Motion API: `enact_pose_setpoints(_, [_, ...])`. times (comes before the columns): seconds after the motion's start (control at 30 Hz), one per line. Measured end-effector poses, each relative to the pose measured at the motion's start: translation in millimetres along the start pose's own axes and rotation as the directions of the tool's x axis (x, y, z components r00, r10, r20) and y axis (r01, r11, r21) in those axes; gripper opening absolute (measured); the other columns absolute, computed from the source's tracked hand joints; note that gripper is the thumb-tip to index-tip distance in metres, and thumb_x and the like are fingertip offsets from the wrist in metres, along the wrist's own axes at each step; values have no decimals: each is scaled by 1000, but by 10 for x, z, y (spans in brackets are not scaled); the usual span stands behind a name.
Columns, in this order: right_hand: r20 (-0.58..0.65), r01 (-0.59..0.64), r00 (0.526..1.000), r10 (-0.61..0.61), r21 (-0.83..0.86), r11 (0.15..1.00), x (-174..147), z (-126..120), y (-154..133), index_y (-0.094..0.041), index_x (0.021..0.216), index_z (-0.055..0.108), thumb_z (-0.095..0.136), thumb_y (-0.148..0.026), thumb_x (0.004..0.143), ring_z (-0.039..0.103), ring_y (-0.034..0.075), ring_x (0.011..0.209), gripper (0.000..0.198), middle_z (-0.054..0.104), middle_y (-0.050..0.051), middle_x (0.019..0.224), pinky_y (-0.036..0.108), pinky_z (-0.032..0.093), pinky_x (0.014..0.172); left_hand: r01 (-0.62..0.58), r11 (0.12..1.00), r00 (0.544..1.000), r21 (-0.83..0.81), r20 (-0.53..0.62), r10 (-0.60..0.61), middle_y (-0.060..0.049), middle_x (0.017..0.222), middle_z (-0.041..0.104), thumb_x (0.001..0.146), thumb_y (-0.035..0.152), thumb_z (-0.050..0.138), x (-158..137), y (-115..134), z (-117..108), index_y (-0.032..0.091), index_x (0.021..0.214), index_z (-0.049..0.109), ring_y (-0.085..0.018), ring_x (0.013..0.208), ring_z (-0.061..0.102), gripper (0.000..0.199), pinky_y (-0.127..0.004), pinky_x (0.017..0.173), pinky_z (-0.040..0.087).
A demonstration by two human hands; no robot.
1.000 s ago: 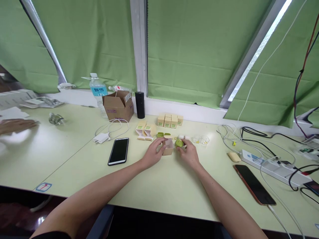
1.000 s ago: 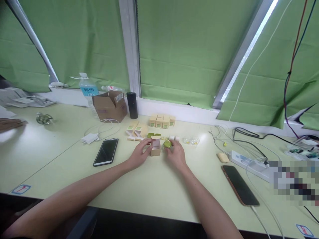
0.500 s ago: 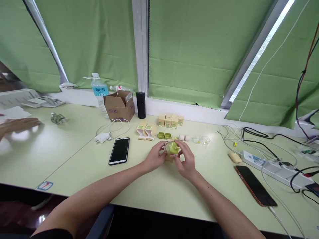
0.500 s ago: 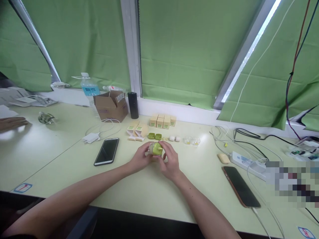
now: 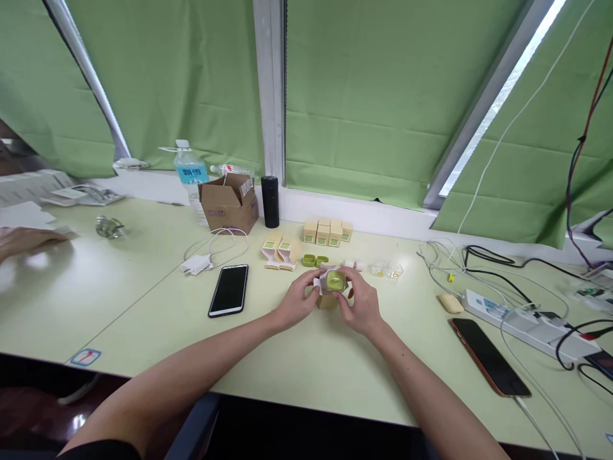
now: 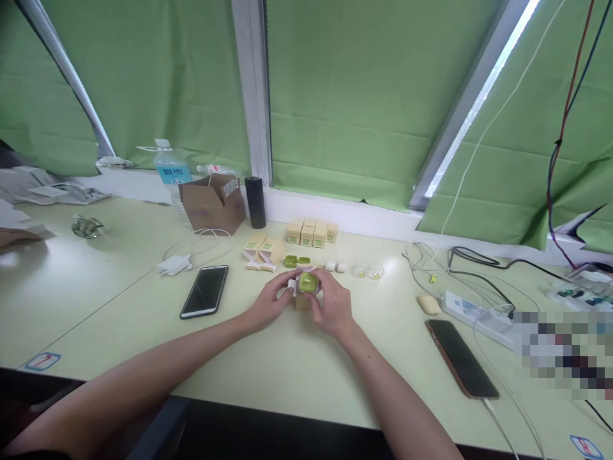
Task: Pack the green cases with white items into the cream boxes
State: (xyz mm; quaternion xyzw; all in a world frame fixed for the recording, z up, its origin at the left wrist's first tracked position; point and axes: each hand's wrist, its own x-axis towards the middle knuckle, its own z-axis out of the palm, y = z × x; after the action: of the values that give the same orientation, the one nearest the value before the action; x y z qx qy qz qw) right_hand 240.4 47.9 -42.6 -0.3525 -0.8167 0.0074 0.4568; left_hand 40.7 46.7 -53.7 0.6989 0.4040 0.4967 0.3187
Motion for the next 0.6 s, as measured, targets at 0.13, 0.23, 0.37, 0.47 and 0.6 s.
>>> enact_pose_setpoints(0.13, [41, 97, 995, -92, -148, 984, -3, 13, -36, -25, 132, 49, 53, -15, 92, 67, 25, 117, 42, 66, 12, 135, 30, 58, 66, -1, 1000, 1000, 0, -4, 1, -11, 143, 64, 93, 21, 51, 5, -14, -8, 20, 141, 60, -26, 132, 60, 49, -42, 114, 48])
enact_pose_setpoints(0.23, [82, 106, 992, -91, -200, 974, 2, 0, -58, -24, 128, 53, 51, -12, 90, 69, 25, 112, 40, 65, 11, 136, 29, 55, 62, -4, 1000, 1000, 12, 4, 4, -10, 144, 64, 93, 21, 51, 3, -18, -17, 21, 144, 58, -25, 131, 60, 51, -41, 115, 47])
enact_pose_setpoints(0.37, [128, 48, 991, -29, -153, 987, 6, -18, -91, -27, 125, 57, 53, -14, 90, 69, 25, 108, 37, 65, 10, 136, 28, 52, 58, -15, 999, 1000, 32, 9, 15, -9, 142, 64, 95, 22, 52, -7, -15, -24, 22, 146, 57, -24, 126, 62, 51, -42, 113, 48])
enact_pose_setpoints(0.47, [150, 30, 989, -10, -135, 990, 7, -11, -112, -28, 120, 60, 54, -18, 92, 69, 27, 109, 30, 67, 9, 134, 29, 52, 59, -25, 999, 1000, 38, 11, 24, -10, 139, 65, 96, 25, 53, -14, -23, -18, 22, 145, 57, -24, 126, 62, 49, -42, 112, 49])
enact_pose_setpoints(0.6, [125, -3, 992, 18, -116, 993, 9, 23, -106, -27, 112, 63, 46, -19, 99, 70, 24, 106, 23, 69, 8, 129, 29, 54, 61, -32, 999, 999, 34, 7, 32, -10, 140, 65, 96, 26, 54, -15, -34, -11, 23, 145, 57, -24, 128, 61, 49, -42, 113, 48])
